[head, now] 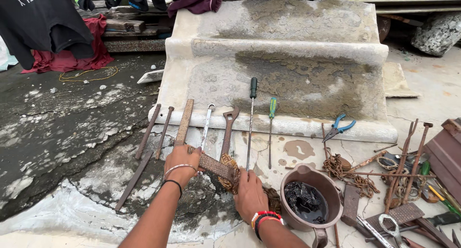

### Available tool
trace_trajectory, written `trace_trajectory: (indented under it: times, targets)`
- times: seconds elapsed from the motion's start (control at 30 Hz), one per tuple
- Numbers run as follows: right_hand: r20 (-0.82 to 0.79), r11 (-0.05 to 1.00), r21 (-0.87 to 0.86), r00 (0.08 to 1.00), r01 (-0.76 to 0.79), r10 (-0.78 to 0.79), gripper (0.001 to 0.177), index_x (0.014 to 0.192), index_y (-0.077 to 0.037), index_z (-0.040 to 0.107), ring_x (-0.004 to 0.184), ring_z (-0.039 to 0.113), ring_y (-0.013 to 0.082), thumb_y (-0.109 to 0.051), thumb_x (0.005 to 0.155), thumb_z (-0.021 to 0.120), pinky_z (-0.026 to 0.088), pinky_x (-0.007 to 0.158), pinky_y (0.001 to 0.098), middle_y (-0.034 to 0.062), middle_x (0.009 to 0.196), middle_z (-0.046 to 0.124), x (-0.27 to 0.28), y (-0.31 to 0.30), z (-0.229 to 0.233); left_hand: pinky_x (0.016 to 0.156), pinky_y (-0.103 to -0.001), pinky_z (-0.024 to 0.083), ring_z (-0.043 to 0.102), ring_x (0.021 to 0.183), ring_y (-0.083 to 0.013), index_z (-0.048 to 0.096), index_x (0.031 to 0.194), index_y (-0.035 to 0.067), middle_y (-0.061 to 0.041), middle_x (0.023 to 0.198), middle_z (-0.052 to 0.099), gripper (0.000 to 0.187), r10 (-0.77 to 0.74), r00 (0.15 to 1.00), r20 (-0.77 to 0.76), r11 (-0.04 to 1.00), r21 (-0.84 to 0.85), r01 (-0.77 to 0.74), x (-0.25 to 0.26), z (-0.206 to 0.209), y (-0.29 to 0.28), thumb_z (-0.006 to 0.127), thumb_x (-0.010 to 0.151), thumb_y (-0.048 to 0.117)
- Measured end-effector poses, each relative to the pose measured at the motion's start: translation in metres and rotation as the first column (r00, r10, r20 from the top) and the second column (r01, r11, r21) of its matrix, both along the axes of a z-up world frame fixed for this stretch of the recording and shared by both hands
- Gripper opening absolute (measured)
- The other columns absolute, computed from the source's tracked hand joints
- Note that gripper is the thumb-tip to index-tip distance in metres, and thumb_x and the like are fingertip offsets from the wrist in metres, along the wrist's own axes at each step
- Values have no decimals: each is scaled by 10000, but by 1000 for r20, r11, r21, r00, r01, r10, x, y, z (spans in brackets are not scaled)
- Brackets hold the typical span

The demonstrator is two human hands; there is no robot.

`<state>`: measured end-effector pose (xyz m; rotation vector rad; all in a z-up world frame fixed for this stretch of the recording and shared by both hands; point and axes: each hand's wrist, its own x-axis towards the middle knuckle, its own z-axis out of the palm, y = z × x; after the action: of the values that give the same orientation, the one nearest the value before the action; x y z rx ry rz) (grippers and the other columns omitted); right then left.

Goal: The person cleans various rusty metal tools and mechanical parts by hand using a dark liquid in a pitcher, a screwdriver to probe crevices, and a cloth.

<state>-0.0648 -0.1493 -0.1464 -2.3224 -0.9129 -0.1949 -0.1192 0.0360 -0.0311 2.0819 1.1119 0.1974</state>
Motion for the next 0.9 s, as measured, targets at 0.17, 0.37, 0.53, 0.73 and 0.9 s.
trace_trajectory:
  times: [0.17, 0.37, 0.53, 0.73, 0.9]
  targets:
    - [-253, 768, -590, 960, -249, 117, 609, 1478, -123, 355, 1084, 646, 436, -68, 915, 579, 567, 881, 509, 271, 1382, 497, 2, -27, -20, 718, -363, 561, 767, 675, -193, 822, 972, 170, -92, 708, 786, 302, -51, 995, 89, 998, 48, 47, -13, -20, 16, 623, 938, 395]
    - [-478, 592, -697, 878, -404, 35, 473, 1280, -61, 633, 1132, 662, 412, -319, 897, 529, 505, 1009, 476, 270, 1210, 689, 6, -50, -3, 775, -395, 555, 754, 784, -255, 832, 981, 192, -88, 793, 779, 281, -106, 980, 168, 991, 96, 90, 6, -36, 4, 640, 933, 391]
    - [-612, 545, -659, 791, -518, 12, 509, 1140, -70, 704, 1150, 629, 403, -500, 954, 507, 477, 1011, 488, 247, 1238, 666, 8, -53, 20, 857, -419, 576, 791, 910, -289, 818, 1012, 235, -126, 894, 810, 282, -128, 987, 94, 991, -36, 132, 18, -31, -30, 611, 921, 405]
    - [-118, 946, -317, 987, 62, -105, 362, 903, -47, 683, 771, 690, 347, -361, 997, 529, 557, 769, 495, 165, 906, 690, 5, -48, 64, 925, -459, 549, 707, 1058, -360, 806, 1049, 241, -150, 1086, 754, 281, -131, 990, 53, 991, 24, 130, 30, -48, -53, 664, 883, 419]
    - [75, 801, -344, 864, 491, -497, 306, 1093, -98, 675, 1082, 629, 405, -328, 895, 642, 564, 853, 508, 190, 1114, 656, 42, -99, 39, 934, -459, 550, 708, 1068, -360, 804, 1049, 233, -150, 1093, 760, 306, -147, 989, 15, 989, -20, 148, 35, -58, -62, 628, 918, 447]
